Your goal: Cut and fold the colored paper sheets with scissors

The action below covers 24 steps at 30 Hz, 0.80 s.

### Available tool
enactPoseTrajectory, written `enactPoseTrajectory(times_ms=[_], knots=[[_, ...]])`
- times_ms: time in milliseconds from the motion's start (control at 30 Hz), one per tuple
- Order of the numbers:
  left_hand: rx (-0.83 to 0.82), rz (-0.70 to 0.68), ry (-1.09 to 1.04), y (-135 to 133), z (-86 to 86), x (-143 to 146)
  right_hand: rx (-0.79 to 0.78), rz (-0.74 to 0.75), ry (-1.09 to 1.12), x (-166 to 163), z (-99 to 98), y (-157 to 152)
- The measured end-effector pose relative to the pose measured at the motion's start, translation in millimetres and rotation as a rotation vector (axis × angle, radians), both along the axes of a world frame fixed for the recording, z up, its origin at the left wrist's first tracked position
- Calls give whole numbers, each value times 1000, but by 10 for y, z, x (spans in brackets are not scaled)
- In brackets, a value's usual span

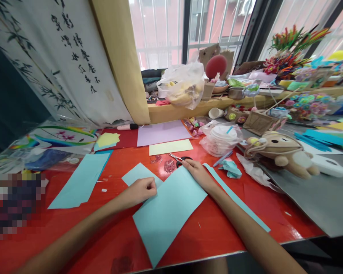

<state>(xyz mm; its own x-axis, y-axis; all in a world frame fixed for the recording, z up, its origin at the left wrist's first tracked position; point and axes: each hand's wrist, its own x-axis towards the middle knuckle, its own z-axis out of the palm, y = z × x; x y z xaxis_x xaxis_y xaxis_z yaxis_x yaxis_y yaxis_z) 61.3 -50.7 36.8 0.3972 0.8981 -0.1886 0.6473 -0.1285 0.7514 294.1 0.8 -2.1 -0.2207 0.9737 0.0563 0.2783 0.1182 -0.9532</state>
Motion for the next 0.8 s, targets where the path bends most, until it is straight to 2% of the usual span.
enactPoseTrajectory(times_ms=[100, 200, 367, 533, 633, 800], knots=[[4, 5, 23, -96, 44, -144, 9, -10, -12, 11, 0, -1], [30, -7, -2, -48, 90, -133, 21, 38, -60, -21, 14, -37], [28, -124, -105, 305, 112, 280, 90, 122, -176, -67, 39, -79], [61, -40, -152, 593, 25, 687, 173, 41, -228, -35, 9, -39], [60, -7, -154, 652, -25, 741, 196, 6, -245, -22, -7, -34], [36, 5, -164, 639, -45, 682, 205, 53, -271, -24, 23, -65]])
